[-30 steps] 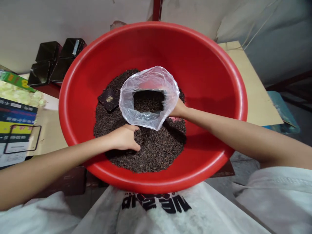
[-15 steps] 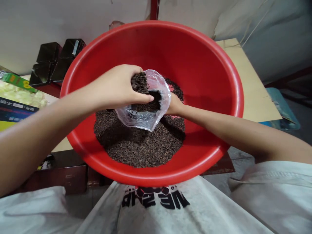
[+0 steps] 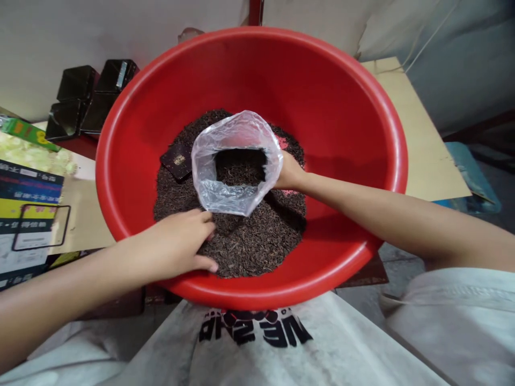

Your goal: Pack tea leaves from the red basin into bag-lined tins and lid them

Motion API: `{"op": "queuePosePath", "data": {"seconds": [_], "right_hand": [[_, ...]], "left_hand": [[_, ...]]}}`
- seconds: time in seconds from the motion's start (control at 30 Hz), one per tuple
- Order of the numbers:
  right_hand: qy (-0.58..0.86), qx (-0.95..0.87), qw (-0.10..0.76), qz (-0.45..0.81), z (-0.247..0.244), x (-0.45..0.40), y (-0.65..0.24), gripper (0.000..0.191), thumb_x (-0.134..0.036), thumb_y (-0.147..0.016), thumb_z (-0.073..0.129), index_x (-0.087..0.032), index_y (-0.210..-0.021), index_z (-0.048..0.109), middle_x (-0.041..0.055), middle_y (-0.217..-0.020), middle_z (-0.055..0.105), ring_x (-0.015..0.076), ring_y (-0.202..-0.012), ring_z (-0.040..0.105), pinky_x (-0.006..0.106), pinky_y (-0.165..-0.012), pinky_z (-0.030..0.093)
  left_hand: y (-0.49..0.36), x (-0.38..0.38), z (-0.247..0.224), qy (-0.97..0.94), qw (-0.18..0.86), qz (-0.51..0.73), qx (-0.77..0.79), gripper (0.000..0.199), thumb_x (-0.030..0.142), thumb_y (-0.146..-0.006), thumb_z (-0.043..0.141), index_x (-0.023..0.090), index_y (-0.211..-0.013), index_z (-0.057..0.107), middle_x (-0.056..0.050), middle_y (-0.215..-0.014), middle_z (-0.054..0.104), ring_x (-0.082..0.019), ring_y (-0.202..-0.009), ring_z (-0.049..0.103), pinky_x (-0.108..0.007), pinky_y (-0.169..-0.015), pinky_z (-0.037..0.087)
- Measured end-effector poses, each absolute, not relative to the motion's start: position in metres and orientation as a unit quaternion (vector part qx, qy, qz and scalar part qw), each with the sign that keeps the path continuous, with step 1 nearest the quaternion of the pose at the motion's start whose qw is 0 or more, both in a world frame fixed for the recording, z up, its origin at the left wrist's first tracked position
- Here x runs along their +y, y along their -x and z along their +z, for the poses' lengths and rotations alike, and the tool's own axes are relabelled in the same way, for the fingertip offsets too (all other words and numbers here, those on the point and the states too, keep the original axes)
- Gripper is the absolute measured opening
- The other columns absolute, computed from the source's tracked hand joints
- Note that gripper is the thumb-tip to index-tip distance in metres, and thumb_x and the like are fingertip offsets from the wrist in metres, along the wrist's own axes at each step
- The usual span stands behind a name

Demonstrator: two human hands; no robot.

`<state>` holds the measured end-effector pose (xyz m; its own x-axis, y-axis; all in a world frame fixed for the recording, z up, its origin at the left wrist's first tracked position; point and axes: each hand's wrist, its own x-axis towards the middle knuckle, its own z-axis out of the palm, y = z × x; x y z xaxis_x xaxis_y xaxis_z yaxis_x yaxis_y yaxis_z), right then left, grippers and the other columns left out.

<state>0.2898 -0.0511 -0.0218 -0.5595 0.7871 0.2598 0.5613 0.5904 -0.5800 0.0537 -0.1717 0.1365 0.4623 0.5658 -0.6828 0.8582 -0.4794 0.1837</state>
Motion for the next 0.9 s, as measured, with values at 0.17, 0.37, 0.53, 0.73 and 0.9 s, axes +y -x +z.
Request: {"op": "queuePosePath", "data": {"seconds": [0.17, 0.37, 0.53, 0.73, 0.9], "right_hand": [[0.392, -0.852, 0.26, 0.23, -0.022, -0.051, -0.29, 0.093, -0.058, -0.053, 0.073, -0.017, -0.132, 0.043, 0.016, -0.138, 0.048, 0.0418, -0.124, 0.049, 0.058, -0.106, 0.043], [0.375, -0.854, 0.275, 0.234, -0.022, -0.05, -0.29, 0.094, -0.056, -0.055, 0.071, -0.013, -0.132, 0.04, 0.0194, -0.144, 0.042, 0.0439, -0.124, 0.049, 0.058, -0.107, 0.042], [0.374, -0.851, 0.285, 0.235, -0.022, -0.051, -0.291, 0.091, -0.054, -0.055, 0.073, -0.012, -0.13, 0.043, 0.0206, -0.142, 0.044, 0.0432, -0.121, 0.052, 0.057, -0.103, 0.045], [0.379, -0.857, 0.283, 0.204, -0.028, -0.047, -0.294, 0.093, -0.056, -0.057, 0.072, -0.012, -0.133, 0.041, 0.0206, -0.142, 0.043, 0.0383, -0.126, 0.049, 0.055, -0.108, 0.041], [0.37, -0.866, 0.283, 0.182, -0.032, -0.046, -0.296, 0.091, -0.053, -0.059, 0.071, -0.009, -0.133, 0.04, 0.0227, -0.14, 0.045, 0.0374, -0.124, 0.051, 0.053, -0.102, 0.046]], "left_hand": [[-0.024, -0.161, 0.08, -0.695, 0.306, -0.39, 0.52, 0.141, 0.058, -0.043, 0.083, 0.008, -0.151, 0.007, -0.031, -0.155, 0.009, -0.047, -0.143, 0.011, -0.061, -0.113, 0.015], [-0.03, -0.155, 0.062, -0.73, 0.387, -0.284, 0.487, 0.139, 0.049, -0.035, 0.085, 0.015, -0.15, 0.015, -0.022, -0.153, 0.023, -0.038, -0.142, 0.025, -0.04, -0.114, 0.029], [-0.038, -0.161, 0.062, -0.768, 0.392, -0.246, 0.443, 0.101, 0.037, -0.039, 0.087, 0.013, -0.129, 0.048, -0.016, -0.13, 0.049, -0.031, -0.121, 0.05, -0.032, -0.103, 0.042], [-0.047, -0.168, 0.06, -0.761, 0.425, -0.165, 0.461, 0.077, 0.021, -0.051, 0.078, 0.014, -0.123, 0.051, -0.011, -0.121, 0.06, -0.027, -0.112, 0.057, -0.031, -0.098, 0.044], [-0.062, -0.173, 0.083, -0.745, 0.472, -0.069, 0.467, 0.074, 0.021, -0.052, 0.077, 0.015, -0.121, 0.051, -0.009, -0.117, 0.064, -0.026, -0.107, 0.061, -0.033, -0.096, 0.045]]}}
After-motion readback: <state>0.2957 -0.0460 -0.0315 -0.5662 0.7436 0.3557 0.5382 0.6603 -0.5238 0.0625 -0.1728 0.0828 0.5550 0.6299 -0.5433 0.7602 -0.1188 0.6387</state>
